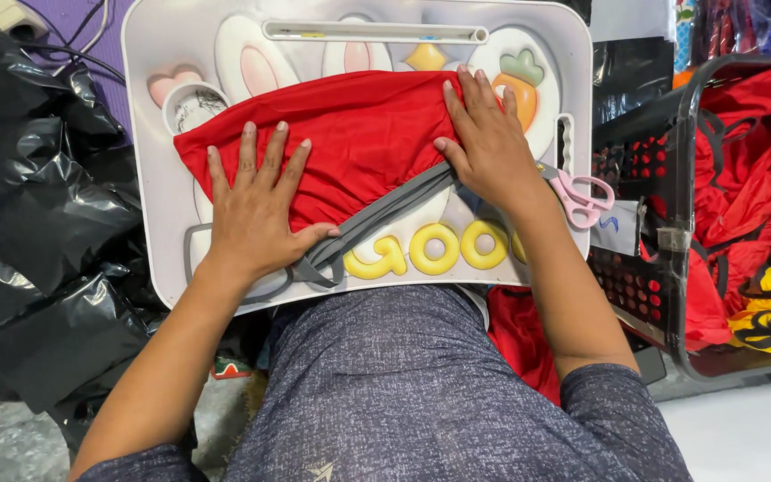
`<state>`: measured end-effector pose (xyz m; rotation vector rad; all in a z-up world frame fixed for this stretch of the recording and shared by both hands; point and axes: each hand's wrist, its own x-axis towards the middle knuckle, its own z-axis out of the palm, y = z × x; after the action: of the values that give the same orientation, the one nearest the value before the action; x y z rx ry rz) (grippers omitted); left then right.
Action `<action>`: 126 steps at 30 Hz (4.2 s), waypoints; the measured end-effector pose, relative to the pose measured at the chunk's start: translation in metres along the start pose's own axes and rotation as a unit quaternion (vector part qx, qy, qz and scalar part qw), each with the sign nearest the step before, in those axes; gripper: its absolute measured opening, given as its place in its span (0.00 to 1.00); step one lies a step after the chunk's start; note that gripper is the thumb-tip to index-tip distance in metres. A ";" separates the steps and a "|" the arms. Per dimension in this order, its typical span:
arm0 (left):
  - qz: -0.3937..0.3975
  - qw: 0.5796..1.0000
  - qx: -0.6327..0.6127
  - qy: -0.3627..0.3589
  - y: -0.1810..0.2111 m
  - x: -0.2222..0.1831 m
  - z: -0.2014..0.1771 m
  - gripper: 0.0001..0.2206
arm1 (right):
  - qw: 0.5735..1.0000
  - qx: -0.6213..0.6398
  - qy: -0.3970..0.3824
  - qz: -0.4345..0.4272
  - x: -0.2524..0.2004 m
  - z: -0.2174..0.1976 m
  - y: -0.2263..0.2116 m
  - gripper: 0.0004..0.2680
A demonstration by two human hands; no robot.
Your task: Trim, fold, and pack a red fabric item into a plastic bag
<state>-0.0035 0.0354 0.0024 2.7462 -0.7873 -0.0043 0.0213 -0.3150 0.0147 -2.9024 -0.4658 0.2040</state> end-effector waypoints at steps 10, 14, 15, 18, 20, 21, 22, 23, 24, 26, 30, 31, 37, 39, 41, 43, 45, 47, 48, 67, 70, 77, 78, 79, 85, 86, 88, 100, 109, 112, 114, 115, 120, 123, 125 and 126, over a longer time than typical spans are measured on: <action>0.128 0.989 -0.053 0.056 0.054 0.049 -0.010 0.36 | 0.960 0.123 0.253 0.013 -0.010 0.008 0.009 0.15; 0.130 0.991 0.004 -0.011 0.053 0.062 0.033 0.40 | 0.971 0.011 0.224 0.084 -0.011 0.002 0.026 0.17; 0.131 0.991 0.003 -0.012 0.053 0.062 0.031 0.40 | 0.971 0.011 0.224 0.085 -0.010 0.006 0.034 0.17; 0.132 0.991 0.000 0.003 0.053 0.062 0.027 0.40 | 0.974 0.070 0.207 0.064 -0.007 0.014 0.048 0.16; 0.122 0.992 -0.006 -0.028 0.052 0.062 0.024 0.40 | 0.975 0.100 0.175 0.090 -0.004 0.011 0.048 0.17; 0.117 0.993 -0.005 -0.027 0.054 0.062 0.023 0.40 | 0.976 0.101 0.174 0.085 -0.005 0.004 0.044 0.17; 0.132 0.991 -0.023 0.005 0.055 0.062 0.021 0.38 | 0.974 0.125 0.153 0.114 -0.004 -0.002 0.039 0.17; 0.148 0.987 -0.041 0.038 0.056 0.062 0.018 0.35 | 0.970 0.148 0.132 0.142 -0.003 -0.008 0.035 0.18; 0.142 0.989 -0.038 0.037 0.057 0.063 0.016 0.35 | 0.970 0.151 0.130 0.136 0.000 -0.005 0.040 0.18; 0.167 0.984 -0.025 0.050 0.059 0.063 0.014 0.34 | 0.970 0.130 0.129 0.161 0.003 0.002 0.051 0.18; 0.128 0.991 0.025 -0.020 0.055 0.064 0.033 0.35 | 0.946 0.193 0.052 0.256 0.007 -0.025 0.025 0.06; 0.132 0.991 0.024 -0.017 0.056 0.064 0.030 0.35 | 0.938 0.217 0.067 0.261 0.008 -0.026 0.024 0.06; 0.174 0.985 0.020 -0.007 0.065 0.063 0.026 0.35 | 0.925 0.295 0.098 0.219 -0.001 -0.037 0.020 0.10; 0.172 0.984 0.040 -0.019 0.061 0.065 0.034 0.35 | 0.907 0.339 0.082 0.234 0.000 -0.035 0.023 0.11; 0.169 0.985 0.012 -0.026 0.057 0.067 0.037 0.34 | 0.890 0.394 0.131 0.192 0.001 -0.020 0.039 0.09; 0.164 0.985 -0.015 -0.050 0.063 0.070 0.021 0.34 | 0.883 0.385 0.132 0.233 0.000 -0.025 0.030 0.07; 0.155 0.984 -0.042 -0.074 0.068 0.072 0.010 0.33 | 0.876 0.376 0.130 0.272 0.000 -0.034 0.019 0.06; 0.184 0.981 -0.046 0.028 0.074 0.075 0.003 0.34 | 0.890 0.374 0.136 0.223 -0.004 -0.045 0.007 0.06; 0.188 0.981 -0.048 0.028 0.076 0.078 0.007 0.34 | 0.889 0.372 0.138 0.227 -0.005 -0.046 0.005 0.06; 0.164 0.985 -0.058 -0.021 0.079 0.093 0.049 0.36 | 0.757 0.564 0.306 0.124 -0.012 0.016 -0.029 0.27; 0.168 0.982 -0.077 -0.028 0.078 0.094 0.048 0.33 | 0.791 0.516 0.310 0.115 -0.014 0.023 -0.035 0.26; 0.214 0.970 -0.105 0.047 0.059 0.082 0.010 0.25 | 0.825 0.370 0.402 0.145 -0.020 0.005 -0.038 0.17; 0.212 0.970 -0.107 0.043 0.057 0.080 0.014 0.25 | 0.825 0.371 0.399 0.148 -0.021 0.005 -0.045 0.17; 0.197 0.977 -0.070 0.045 0.054 0.078 0.018 0.29 | 0.830 0.353 0.418 0.109 -0.022 0.004 -0.053 0.18; 0.158 0.986 -0.043 0.027 0.041 0.085 0.055 0.32 | 0.868 0.259 0.417 -0.077 -0.018 0.030 -0.083 0.16; 0.146 0.987 -0.066 0.012 0.043 0.085 0.056 0.36 | 0.882 0.234 0.394 -0.106 -0.019 0.038 -0.085 0.15; 0.140 0.985 -0.097 -0.002 0.041 0.086 0.055 0.37 | 0.893 0.202 0.383 -0.123 -0.016 0.047 -0.088 0.15; 0.221 0.940 -0.234 0.110 -0.008 0.093 -0.010 0.11 | 0.943 0.097 0.261 -0.181 -0.021 0.030 -0.092 0.11; 0.171 0.960 -0.192 0.110 -0.010 0.119 0.013 0.10 | 0.953 -0.010 0.205 -0.222 -0.022 0.038 -0.095 0.12; 0.149 0.974 -0.089 0.148 -0.016 0.123 0.029 0.06 | 0.956 -0.027 0.198 -0.217 -0.021 0.034 -0.095 0.13; 0.139 0.972 -0.078 0.172 -0.011 0.120 0.024 0.05 | 0.958 -0.027 0.191 -0.211 -0.022 0.035 -0.095 0.13; 0.133 0.967 -0.093 0.197 -0.005 0.119 0.015 0.04 | 0.957 -0.026 0.194 -0.215 -0.022 0.037 -0.094 0.12; 0.197 0.961 -0.138 0.140 0.015 0.120 0.001 0.13 | 0.956 -0.029 0.197 -0.217 -0.020 0.032 -0.096 0.08; 0.133 0.990 -0.033 -0.043 0.003 0.124 0.024 0.24 | 0.964 0.004 0.153 -0.216 -0.023 0.036 -0.090 0.17; 0.127 0.992 0.019 -0.018 -0.006 0.124 0.033 0.25 | 0.968 0.006 0.120 -0.219 -0.025 0.035 -0.088 0.22; 0.128 0.991 0.018 -0.021 -0.007 0.124 0.035 0.25 | 0.969 0.008 0.119 -0.217 -0.026 0.033 -0.088 0.22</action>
<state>0.1032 -0.0326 -0.0241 2.6644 -1.1562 0.0057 -0.0348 -0.2357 0.0043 -2.6739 -1.0230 -0.2017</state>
